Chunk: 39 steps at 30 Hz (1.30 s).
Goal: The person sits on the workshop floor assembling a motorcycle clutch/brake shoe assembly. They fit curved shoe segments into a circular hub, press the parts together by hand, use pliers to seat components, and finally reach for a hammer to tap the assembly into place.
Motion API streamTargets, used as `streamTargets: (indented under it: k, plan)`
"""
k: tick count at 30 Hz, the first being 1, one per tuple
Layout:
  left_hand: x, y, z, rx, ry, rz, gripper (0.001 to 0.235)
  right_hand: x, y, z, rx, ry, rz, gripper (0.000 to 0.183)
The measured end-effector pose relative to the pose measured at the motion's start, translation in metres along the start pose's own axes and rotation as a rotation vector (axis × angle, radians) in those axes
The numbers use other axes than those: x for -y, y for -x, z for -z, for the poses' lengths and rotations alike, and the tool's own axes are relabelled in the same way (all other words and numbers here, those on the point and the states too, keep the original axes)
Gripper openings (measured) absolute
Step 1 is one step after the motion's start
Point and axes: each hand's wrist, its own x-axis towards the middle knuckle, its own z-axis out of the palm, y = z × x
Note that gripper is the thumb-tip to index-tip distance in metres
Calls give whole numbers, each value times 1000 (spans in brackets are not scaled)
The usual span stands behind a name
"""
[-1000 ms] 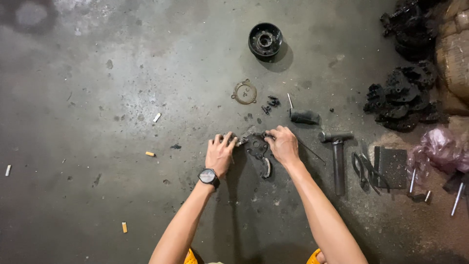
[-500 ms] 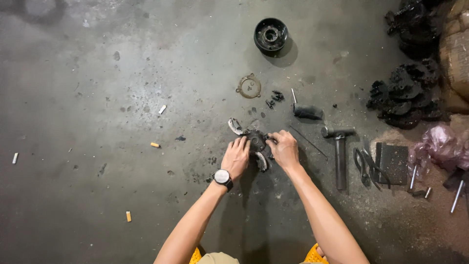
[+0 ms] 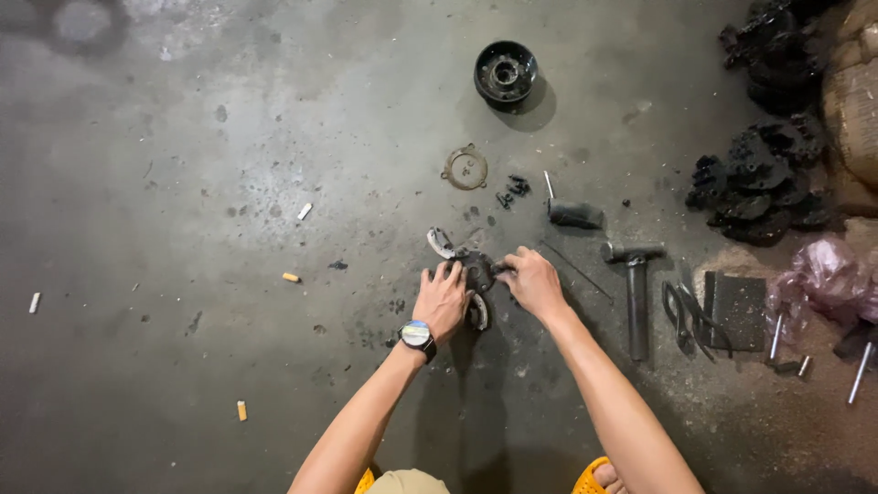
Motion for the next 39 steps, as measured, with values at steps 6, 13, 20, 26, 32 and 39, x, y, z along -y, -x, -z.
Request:
streamTargets:
  k: [6,13,20,26,32,39]
  plan:
    - [-3,3,-14,-20,40,35,56,-24,-45,4,-99,-200,-125,22]
    - [-9,2,-1,-8,10,55,59,-25,-89,-2,-232,-46,-38,26]
    - [-10,2,-3,13,23,71,59,-34,-92,-9,-201,7,-19,18]
    - [-9,5,-11,14,8,72,58,-25,-56,-13,-176,-188,-195,18]
    - [-8,7,-12,-16,19,64,59,13,-23,-19,-141,-427,-76,24]
    - [-7,5,-7,-4,30,55,58,17,-21,-27,-138,-384,33,21]
